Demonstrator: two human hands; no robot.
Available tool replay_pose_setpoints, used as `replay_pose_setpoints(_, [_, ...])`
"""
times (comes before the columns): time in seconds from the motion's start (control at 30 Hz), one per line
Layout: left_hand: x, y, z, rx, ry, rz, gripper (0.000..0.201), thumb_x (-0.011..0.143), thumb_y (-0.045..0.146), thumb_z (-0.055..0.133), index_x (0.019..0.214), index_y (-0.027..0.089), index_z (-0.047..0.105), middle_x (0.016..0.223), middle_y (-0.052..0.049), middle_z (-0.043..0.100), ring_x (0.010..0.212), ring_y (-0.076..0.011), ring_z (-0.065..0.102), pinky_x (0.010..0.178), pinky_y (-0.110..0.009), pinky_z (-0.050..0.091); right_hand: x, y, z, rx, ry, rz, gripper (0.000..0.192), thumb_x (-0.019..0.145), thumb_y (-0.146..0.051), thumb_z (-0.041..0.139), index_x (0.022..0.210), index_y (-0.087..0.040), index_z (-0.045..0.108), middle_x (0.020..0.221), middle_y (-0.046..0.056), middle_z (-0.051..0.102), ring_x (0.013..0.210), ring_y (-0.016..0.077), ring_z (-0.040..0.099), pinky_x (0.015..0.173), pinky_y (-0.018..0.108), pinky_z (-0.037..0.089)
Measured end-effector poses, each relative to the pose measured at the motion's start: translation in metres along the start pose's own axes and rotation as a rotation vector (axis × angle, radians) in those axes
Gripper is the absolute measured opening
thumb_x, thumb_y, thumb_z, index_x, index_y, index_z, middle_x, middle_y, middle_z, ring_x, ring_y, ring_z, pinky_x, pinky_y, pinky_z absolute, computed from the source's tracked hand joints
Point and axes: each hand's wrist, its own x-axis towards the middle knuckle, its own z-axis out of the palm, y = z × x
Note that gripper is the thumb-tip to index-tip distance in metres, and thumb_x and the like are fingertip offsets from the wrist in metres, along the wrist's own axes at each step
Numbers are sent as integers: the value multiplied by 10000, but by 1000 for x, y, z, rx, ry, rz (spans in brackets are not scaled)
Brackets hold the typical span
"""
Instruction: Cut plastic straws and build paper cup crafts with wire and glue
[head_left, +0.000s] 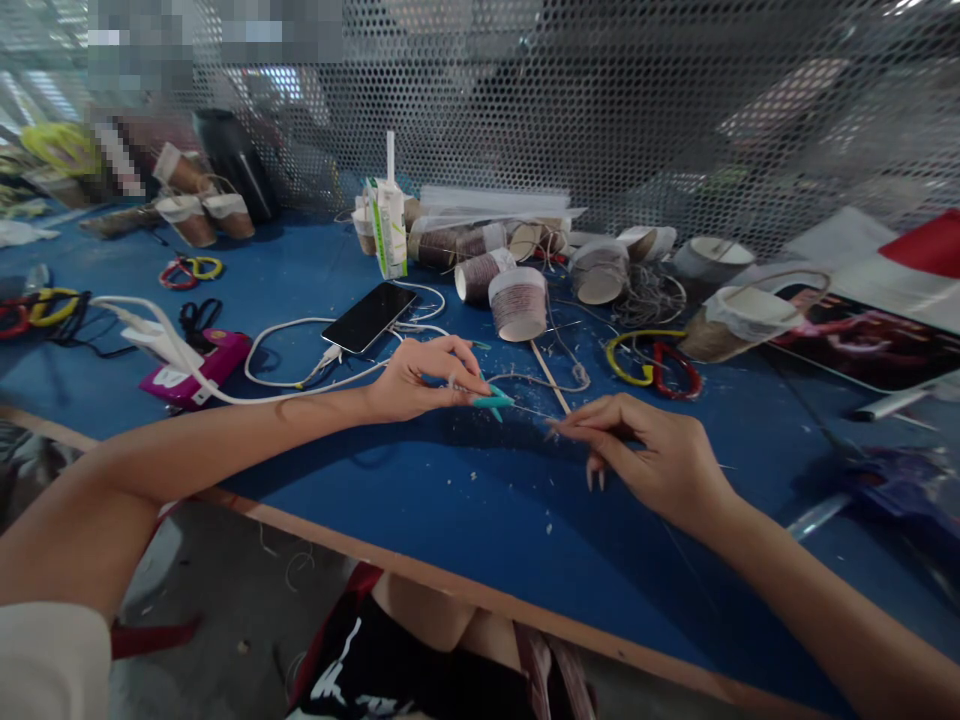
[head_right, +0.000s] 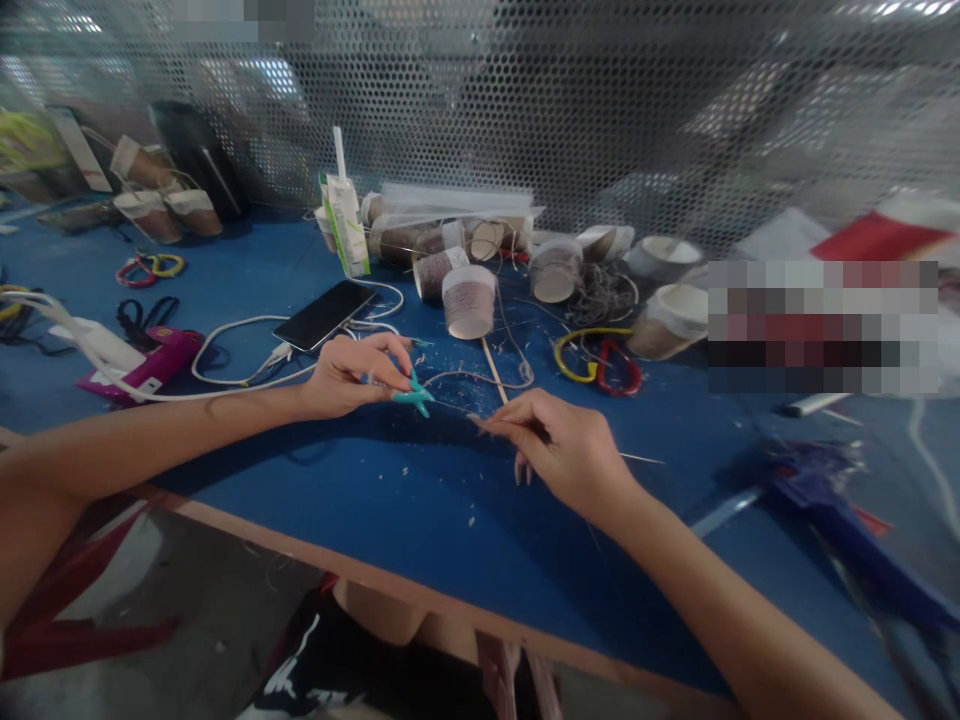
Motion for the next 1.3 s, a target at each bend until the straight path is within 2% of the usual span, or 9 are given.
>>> replay_pose_setpoints(0.13, [-1, -1, 0, -4, 7, 57, 81, 740, 313, 728, 789, 252, 749, 649, -23, 705, 729, -125, 620, 790, -331, 537, -1, 2, -1, -41, 35, -12, 314, 872, -453, 528, 740, -183, 617, 654, 37, 686, 397, 106, 582, 411, 240, 485])
replay_pose_setpoints(0.27, [-2, -2, 0, -16, 13, 53, 84, 739, 305, 729, 799, 250, 749, 662, -27, 708, 731, -129, 624, 766, -327, 543, -2, 5, -1, -76, 67, -28, 291, 895, -410, 505, 755, -187, 628, 643, 31, 695, 384, 100, 572, 399, 232, 471])
replay_pose_setpoints(0.5, [-1, -2, 1, -21, 19, 72, 89, 730, 292, 737, 816, 270, 749, 663, -18, 712, 709, -121, 622, 746, -315, 552, -2, 3, -2, -103, 97, -105, 240, 913, -311, 472, 748, -211, 615, 892, 45, 738, 416, 85, 593, 411, 238, 499])
replay_pose_setpoints(0.67, [-1, -2, 0, 4, 16, 23, 117, 727, 370, 731, 775, 265, 751, 660, -23, 707, 713, -127, 628, 817, -352, 549, -2, 3, -4, -139, 90, -136, 216, 907, -239, 463, 748, -226, 608, 935, 33, 739, 466, 100, 622, 460, 258, 527])
replay_pose_setpoints(0.8, [-3, -2, 1, 3, 33, 69, 119, 730, 325, 736, 837, 274, 750, 665, -19, 706, 715, -125, 629, 865, -371, 531, -1, 2, -4, -191, 83, -183, 204, 910, -212, 442, 812, -223, 621, 898, 22, 742, 439, 91, 604, 445, 242, 506])
replay_pose_setpoints(0.9, [-2, -1, 2, -6, 28, 105, 120, 729, 302, 739, 848, 288, 748, 667, -12, 714, 705, -123, 632, 862, -368, 530, 1, 0, -3, -297, 117, -246, 197, 911, -234, 457, 823, -207, 630, 839, 38, 744, 558, 135, 670, 496, 248, 512])
replay_pose_setpoints(1.03, [-2, 0, 2, 4, 11, 70, 98, 739, 364, 721, 794, 287, 750, 648, -12, 710, 697, -128, 637, 869, -375, 527, 3, 0, -2, -380, 117, -273, 235, 929, -274, 434, 811, -208, 626, 793, 44, 743, 701, 175, 704, 558, 258, 518])
replay_pose_setpoints(1.17, [-3, 0, 2, 6, 23, 32, 142, 735, 413, 714, 746, 275, 750, 640, -15, 702, 699, -129, 641, 888, -381, 520, 4, 3, -2, -370, 57, -200, 262, 922, -395, 448, 780, -227, 590, 840, 43, 739, 611, 163, 672, 519, 272, 492])
replay_pose_setpoints(1.3, [-3, -1, 3, -20, 82, 21, 139, 729, 409, 721, 751, 275, 751, 636, -12, 693, 694, -124, 630, 863, -377, 531, 3, 5, -5, -332, 88, -140, 303, 857, -492, 534, 730, -217, 548, 920, 68, 724, 473, 125, 592, 489, 294, 480])
